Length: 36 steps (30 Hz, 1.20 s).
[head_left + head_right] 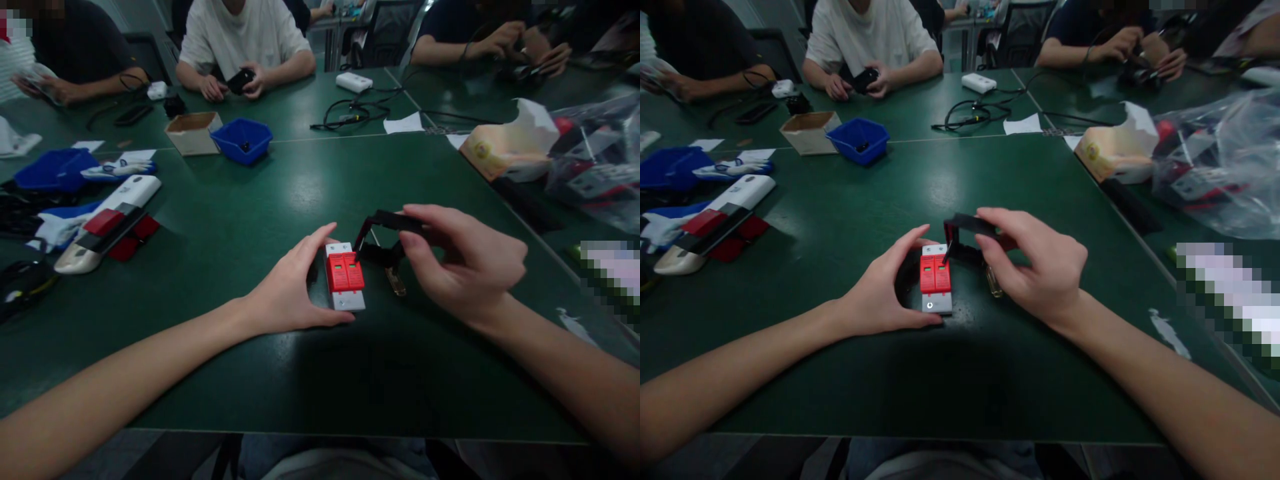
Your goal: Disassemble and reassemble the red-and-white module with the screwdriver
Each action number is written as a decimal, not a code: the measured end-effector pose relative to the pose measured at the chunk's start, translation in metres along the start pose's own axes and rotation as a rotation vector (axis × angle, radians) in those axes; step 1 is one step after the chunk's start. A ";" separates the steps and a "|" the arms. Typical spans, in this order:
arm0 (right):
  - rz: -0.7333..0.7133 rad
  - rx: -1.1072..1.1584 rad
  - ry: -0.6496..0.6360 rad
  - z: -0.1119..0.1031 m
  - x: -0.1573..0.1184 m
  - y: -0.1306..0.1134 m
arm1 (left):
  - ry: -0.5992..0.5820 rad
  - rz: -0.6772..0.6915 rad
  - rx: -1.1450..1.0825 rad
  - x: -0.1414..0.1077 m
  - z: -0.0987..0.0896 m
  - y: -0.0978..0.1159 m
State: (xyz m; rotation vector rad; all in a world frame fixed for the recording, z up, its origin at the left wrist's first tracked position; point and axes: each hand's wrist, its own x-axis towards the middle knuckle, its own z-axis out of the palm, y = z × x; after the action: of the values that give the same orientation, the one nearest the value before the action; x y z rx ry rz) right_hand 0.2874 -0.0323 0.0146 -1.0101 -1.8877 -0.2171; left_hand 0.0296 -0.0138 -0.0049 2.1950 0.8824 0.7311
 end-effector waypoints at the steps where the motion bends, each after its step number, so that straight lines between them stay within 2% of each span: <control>1: -0.078 -0.007 -0.042 -0.004 0.000 -0.003 | 0.002 0.008 -0.006 0.000 0.000 -0.001; 5: -0.247 0.011 -0.162 -0.019 -0.004 -0.007 | 0.000 0.032 -0.009 0.000 0.001 -0.002; 8: -0.387 0.039 -0.243 -0.023 -0.011 -0.007 | -0.004 0.043 -0.002 0.000 0.001 -0.002; 11: -0.530 0.045 -0.318 -0.016 -0.018 -0.008 | -0.009 0.063 0.000 0.000 0.000 -0.001; 13: -0.648 0.004 -0.303 -0.008 -0.021 -0.007 | -0.011 0.070 0.004 0.000 0.000 -0.001; 15: -0.701 -0.042 -0.300 0.000 -0.021 -0.004 | -0.013 0.060 0.013 0.000 0.000 -0.001; 23: -0.608 -0.076 -0.366 0.007 -0.017 0.009 | -0.070 0.104 0.029 0.001 -0.005 -0.004; 28: -0.565 -0.016 -0.376 0.007 -0.016 0.007 | -0.033 0.111 0.079 0.001 -0.004 -0.005; 36: -0.375 0.077 -0.413 0.010 -0.016 0.009 | -0.046 0.107 0.159 0.001 -0.001 0.000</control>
State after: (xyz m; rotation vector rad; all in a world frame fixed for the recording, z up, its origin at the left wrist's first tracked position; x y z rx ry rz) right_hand 0.2907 -0.0302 -0.0064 -0.6752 -2.4398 -0.1579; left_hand 0.0294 -0.0125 -0.0040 2.4053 0.8304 0.6783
